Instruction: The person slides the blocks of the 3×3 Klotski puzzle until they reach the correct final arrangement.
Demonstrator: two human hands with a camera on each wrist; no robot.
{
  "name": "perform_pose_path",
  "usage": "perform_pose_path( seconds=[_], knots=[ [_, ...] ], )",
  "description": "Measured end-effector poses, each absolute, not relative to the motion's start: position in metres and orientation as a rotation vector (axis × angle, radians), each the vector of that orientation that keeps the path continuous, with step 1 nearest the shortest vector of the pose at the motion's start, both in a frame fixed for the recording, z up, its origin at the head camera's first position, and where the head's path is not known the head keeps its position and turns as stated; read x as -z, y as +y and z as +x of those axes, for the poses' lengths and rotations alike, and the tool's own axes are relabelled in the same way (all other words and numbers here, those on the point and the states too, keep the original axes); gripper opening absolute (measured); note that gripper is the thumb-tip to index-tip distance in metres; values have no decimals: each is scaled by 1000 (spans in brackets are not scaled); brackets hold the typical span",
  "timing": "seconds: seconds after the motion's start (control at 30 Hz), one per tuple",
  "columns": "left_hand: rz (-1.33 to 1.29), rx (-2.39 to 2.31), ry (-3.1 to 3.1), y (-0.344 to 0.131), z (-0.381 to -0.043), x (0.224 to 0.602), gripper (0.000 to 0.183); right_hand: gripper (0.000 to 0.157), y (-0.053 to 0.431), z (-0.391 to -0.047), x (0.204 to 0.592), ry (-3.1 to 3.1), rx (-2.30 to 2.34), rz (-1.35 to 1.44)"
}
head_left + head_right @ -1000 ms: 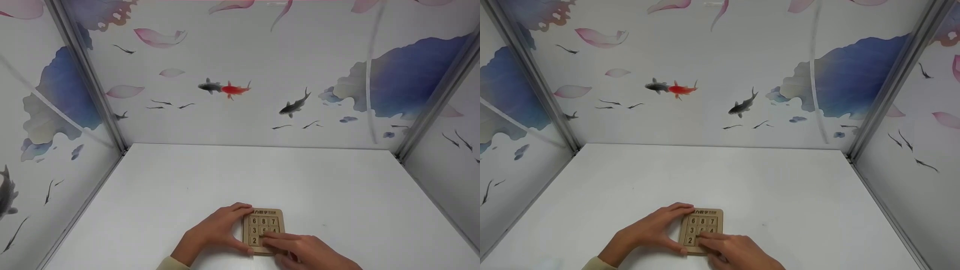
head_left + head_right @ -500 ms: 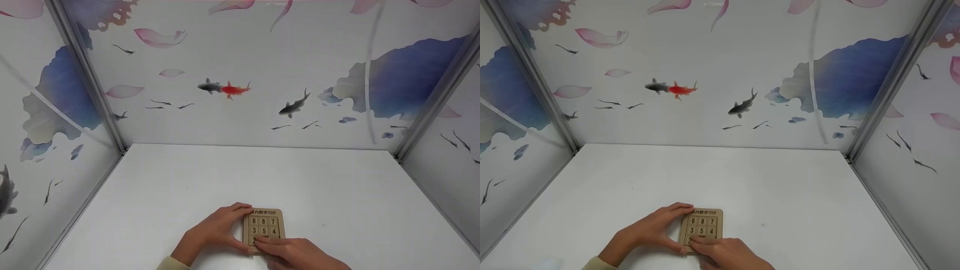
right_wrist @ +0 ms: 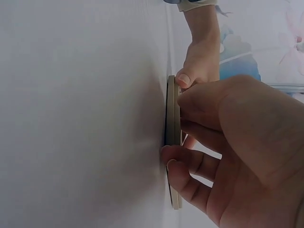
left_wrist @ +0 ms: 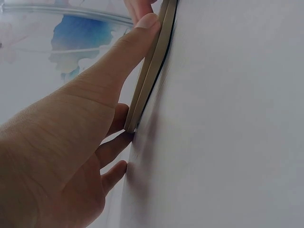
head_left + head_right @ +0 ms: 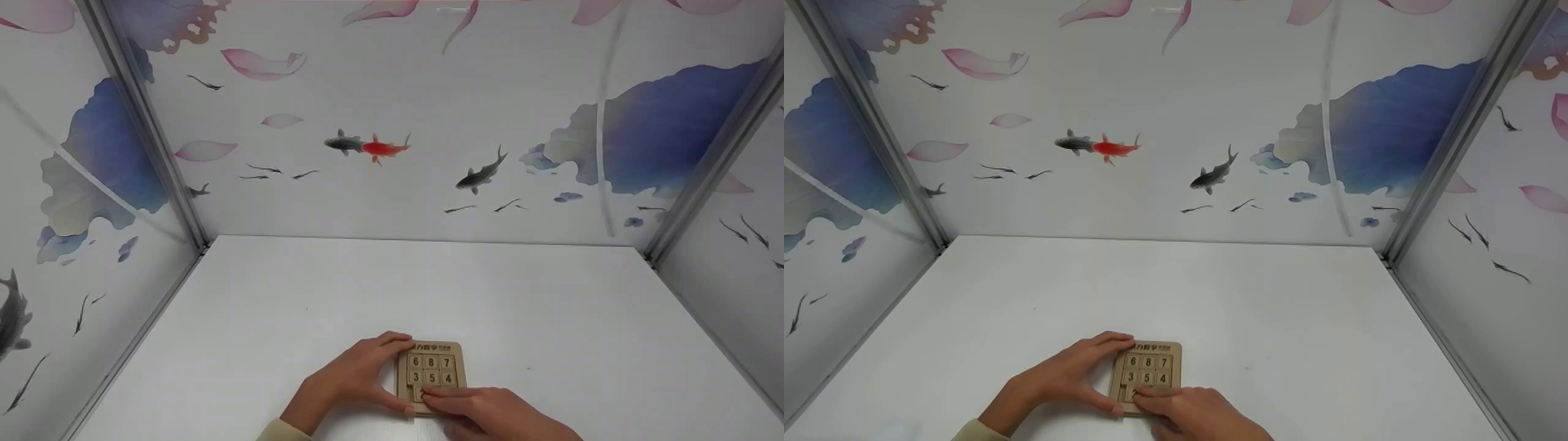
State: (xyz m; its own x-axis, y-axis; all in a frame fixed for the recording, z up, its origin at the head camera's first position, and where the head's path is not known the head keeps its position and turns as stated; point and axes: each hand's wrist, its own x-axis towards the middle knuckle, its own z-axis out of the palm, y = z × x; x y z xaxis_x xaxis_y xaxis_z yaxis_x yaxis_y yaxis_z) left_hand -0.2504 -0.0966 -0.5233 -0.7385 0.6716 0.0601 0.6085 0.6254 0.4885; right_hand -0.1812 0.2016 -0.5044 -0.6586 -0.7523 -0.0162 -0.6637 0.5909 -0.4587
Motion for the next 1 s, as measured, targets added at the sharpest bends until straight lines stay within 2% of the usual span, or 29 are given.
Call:
perform_pose_path(
  seconds=[0.43,0.77,1.0],
  knots=[
    [1097,-752,2711,-98,-251,523,114,36,206,-186,494,2648,632,-1106],
    [1091,-748,2711,-97,-251,522,114,29,204,-188,495,2680,650,-1164],
    [1064,-735,2714,-97,-252,524,114,31,202,-187,500,2726,644,-1181]
  ],
)
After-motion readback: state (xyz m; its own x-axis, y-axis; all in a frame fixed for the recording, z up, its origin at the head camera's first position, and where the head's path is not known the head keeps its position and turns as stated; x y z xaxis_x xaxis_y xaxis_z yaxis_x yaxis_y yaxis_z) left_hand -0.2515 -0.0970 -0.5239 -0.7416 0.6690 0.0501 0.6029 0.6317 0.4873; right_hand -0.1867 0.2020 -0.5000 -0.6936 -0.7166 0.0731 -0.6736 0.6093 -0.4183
